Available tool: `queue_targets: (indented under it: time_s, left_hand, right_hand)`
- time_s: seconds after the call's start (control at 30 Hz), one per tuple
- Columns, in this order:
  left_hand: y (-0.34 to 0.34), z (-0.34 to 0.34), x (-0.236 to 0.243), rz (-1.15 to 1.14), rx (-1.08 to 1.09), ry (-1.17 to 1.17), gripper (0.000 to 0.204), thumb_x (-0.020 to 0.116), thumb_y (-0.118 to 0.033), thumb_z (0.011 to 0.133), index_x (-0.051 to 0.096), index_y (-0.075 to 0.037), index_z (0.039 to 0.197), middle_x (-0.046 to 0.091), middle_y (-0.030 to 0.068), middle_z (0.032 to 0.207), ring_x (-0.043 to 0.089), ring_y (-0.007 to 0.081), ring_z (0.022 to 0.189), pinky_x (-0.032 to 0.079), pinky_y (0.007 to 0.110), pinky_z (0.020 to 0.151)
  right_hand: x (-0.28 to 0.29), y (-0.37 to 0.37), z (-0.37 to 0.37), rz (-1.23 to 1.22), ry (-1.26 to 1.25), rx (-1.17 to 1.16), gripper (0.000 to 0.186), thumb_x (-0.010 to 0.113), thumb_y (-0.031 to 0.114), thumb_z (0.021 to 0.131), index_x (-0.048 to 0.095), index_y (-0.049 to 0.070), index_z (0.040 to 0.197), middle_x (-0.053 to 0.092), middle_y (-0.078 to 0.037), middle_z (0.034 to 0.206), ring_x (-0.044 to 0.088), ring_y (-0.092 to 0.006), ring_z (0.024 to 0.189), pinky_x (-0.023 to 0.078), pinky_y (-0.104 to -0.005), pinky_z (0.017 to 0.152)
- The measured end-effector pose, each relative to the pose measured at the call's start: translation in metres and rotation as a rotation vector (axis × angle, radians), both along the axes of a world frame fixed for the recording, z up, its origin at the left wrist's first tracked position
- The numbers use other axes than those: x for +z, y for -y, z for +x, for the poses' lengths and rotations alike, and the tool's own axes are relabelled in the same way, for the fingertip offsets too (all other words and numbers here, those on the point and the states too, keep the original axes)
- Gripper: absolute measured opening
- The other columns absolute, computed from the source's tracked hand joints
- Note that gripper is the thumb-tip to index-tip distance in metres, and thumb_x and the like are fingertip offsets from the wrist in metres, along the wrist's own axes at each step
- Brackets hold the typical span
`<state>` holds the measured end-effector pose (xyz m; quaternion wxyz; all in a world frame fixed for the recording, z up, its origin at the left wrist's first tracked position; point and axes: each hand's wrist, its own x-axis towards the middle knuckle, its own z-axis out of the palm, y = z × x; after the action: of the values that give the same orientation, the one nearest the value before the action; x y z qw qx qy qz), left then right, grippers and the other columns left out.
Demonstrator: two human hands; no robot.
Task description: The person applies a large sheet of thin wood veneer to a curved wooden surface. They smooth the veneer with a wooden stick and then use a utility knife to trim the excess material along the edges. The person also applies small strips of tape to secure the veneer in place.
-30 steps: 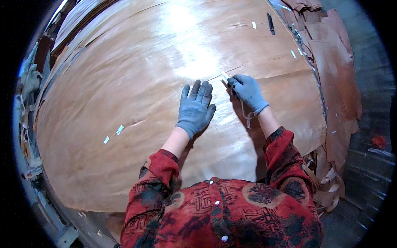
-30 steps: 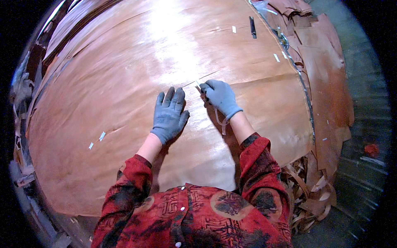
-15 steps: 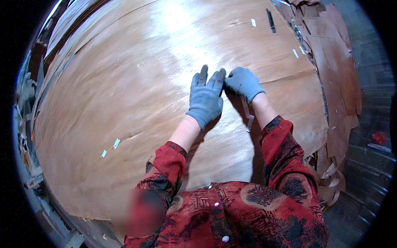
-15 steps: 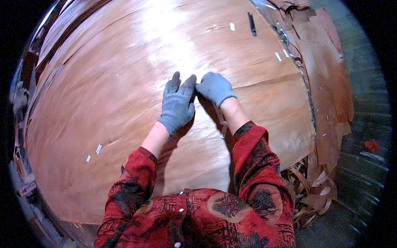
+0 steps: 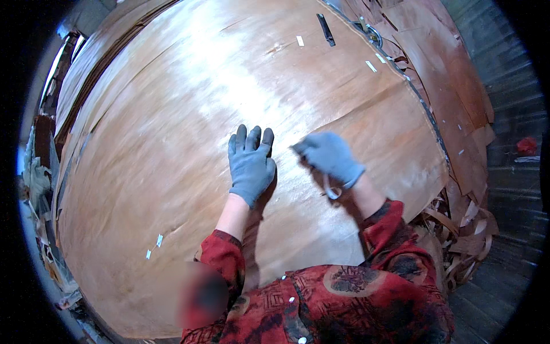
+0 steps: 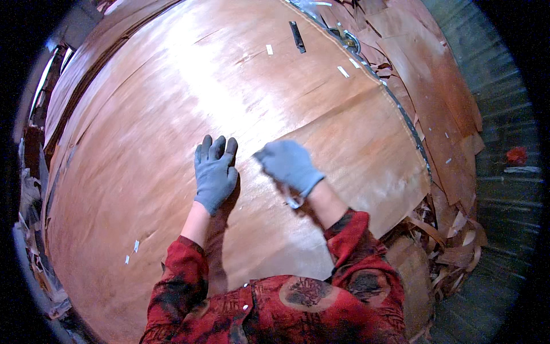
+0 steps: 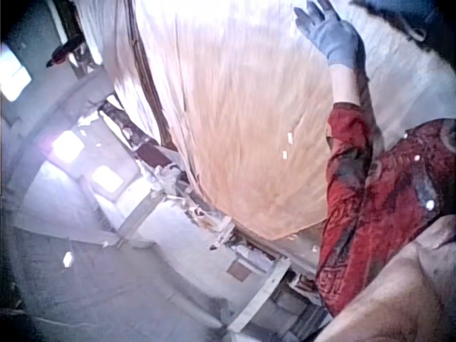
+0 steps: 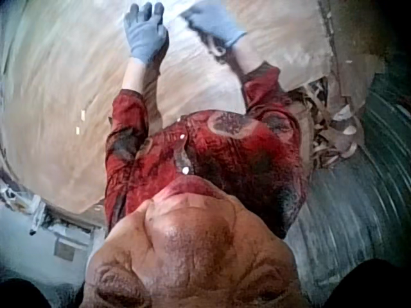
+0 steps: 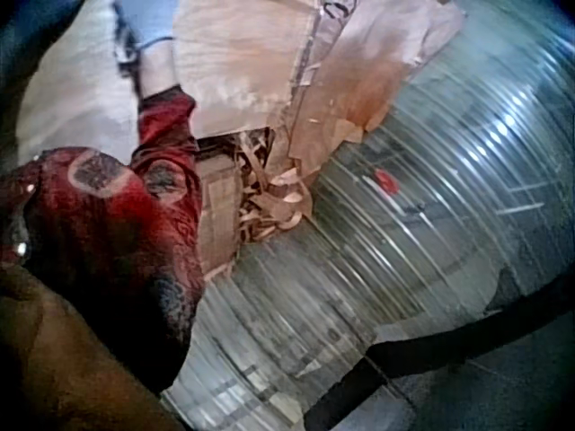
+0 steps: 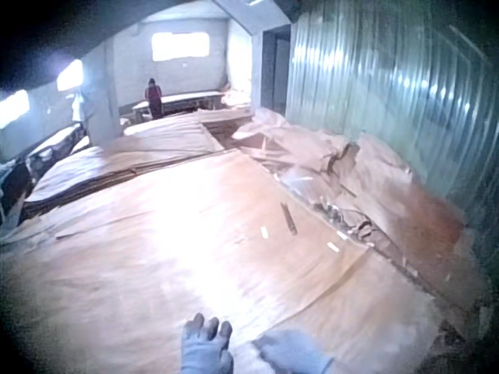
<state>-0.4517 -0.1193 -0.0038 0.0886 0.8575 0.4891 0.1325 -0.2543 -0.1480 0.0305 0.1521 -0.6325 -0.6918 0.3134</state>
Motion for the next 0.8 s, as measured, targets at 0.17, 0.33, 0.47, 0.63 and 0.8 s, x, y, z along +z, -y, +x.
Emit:
queue_targets:
  time_s: [0.17,0.33,0.47,0.63,0.8]
  left_hand:
    - [-0.017,0.005,-0.004,0.016,-0.08,0.243,0.082,0.058,-0.018,0.069,0.02,-0.002,0.14,0.044,0.016,0.13,0.015,0.0419,0.133,0.014,0.05,0.107]
    - [-0.053,0.056,-0.007,0.055,-0.204,0.321,0.093,0.061,-0.019,0.073,0.002,0.002,0.142,0.046,0.014,0.132,0.012,0.0417,0.135,0.018,0.046,0.107]
    - [-0.075,0.093,-0.002,0.119,-0.26,0.313,0.091,0.06,-0.016,0.073,0.003,0.002,0.141,0.05,0.0108,0.129,0.015,0.0422,0.134,0.023,0.045,0.105]
    - [-0.067,0.129,0.0,-0.076,-0.262,0.195,0.066,0.053,-0.013,0.072,0.034,-0.006,0.135,0.044,0.0147,0.131,0.029,0.0398,0.128,0.023,0.048,0.104]
    - [-0.069,0.129,-0.005,0.035,-0.229,0.028,0.053,0.046,-0.019,0.074,0.049,-0.013,0.127,0.047,0.0106,0.13,0.031,0.038,0.127,0.021,0.046,0.106]
  right_hand:
    - [0.004,-0.051,0.077,-0.12,-0.239,-0.398,0.03,0.05,0.03,0.087,0.064,0.005,0.081,0.06,-0.007,0.061,0.059,-0.0157,0.053,0.047,-0.0302,0.056]
    - [-0.021,-0.08,0.095,-0.161,0.006,-0.331,0.037,0.05,0.039,0.085,0.066,0.006,0.076,0.064,-0.009,0.068,0.062,-0.0215,0.061,0.048,-0.0342,0.061]
    - [-0.003,-0.097,0.087,-0.302,0.106,-0.295,0.041,0.051,0.045,0.08,0.068,0.008,0.079,0.066,-0.014,0.08,0.063,-0.0307,0.077,0.049,-0.0382,0.07]
    - [-0.015,-0.099,0.096,-0.229,0.271,-0.283,0.038,0.052,0.041,0.078,0.069,0.007,0.081,0.065,-0.017,0.088,0.063,-0.0334,0.086,0.049,-0.0396,0.077]
    - [-0.002,-0.08,0.077,-0.138,0.359,-0.326,0.038,0.048,0.037,0.08,0.068,0.005,0.087,0.064,-0.019,0.092,0.062,-0.0343,0.089,0.049,-0.0422,0.078]
